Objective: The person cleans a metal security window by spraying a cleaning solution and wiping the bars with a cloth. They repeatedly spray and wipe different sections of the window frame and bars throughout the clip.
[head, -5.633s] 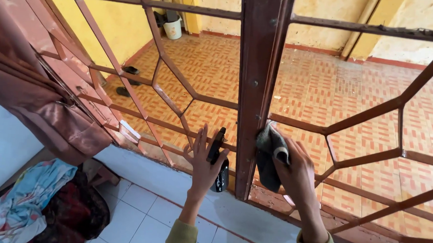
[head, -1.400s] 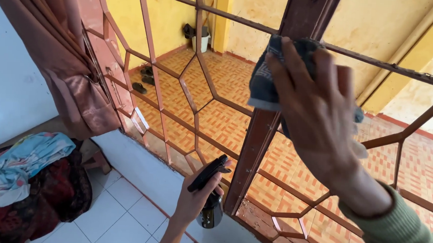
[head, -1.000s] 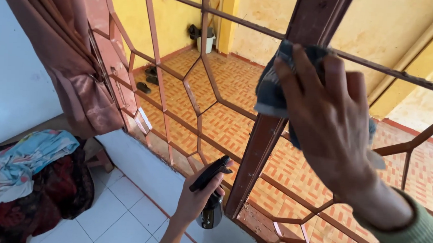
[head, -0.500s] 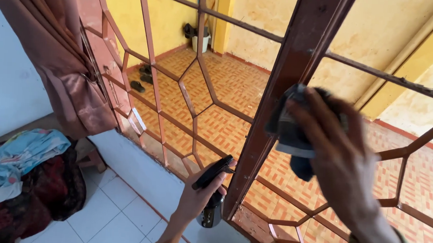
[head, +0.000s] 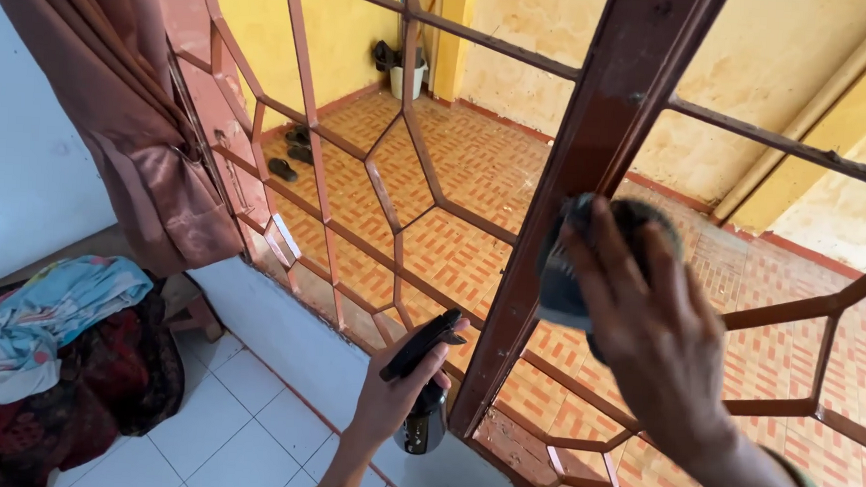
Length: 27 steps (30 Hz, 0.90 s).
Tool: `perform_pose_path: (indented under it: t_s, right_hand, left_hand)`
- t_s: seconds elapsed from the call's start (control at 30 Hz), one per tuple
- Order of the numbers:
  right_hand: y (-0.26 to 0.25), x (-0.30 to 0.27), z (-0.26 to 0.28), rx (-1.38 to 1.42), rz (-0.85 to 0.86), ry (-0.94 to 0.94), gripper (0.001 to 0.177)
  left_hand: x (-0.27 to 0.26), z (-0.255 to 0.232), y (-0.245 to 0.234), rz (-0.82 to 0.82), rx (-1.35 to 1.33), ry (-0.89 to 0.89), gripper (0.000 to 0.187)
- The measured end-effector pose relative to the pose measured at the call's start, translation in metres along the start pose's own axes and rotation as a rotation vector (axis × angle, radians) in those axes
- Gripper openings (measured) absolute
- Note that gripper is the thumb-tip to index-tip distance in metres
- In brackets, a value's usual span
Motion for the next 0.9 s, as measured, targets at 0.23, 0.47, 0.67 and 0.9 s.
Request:
perform_pose_path:
  t_s: [0.23,0.47,0.67,0.9]
  right_hand:
    - [0.006,-0.017,0.006,0.139,0.097,0.013,0.063]
    - [0.016,-0.026,-0.001,0.333,0.136,0.118,0.091]
    - [0.0,-0.018,0.001,0.119,0.182,0.095,0.086]
    - [-0.061,0.076,-0.001,-0.2,-0.198,0.002,0.027]
  left_hand:
    - [-0.011,-0.007,0.0,0.044,-0.05,0.031,0.048]
    - [-0.011,-0.006,-0.005,0.025,-0.037,-0.029,0.05]
    - [-0.011,-0.006,-0.015,0.016,-0.043,-0.074,0.05]
    - [-0.006,-0.006,-0.021,0.011,-0.041,-0.068,0.051]
Point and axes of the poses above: each hand's wrist, its own x-axis towards the middle knuckle, its own y-axis out of the palm, z = x × y, the point moved 5 cm from there along x, towards the middle knuckle
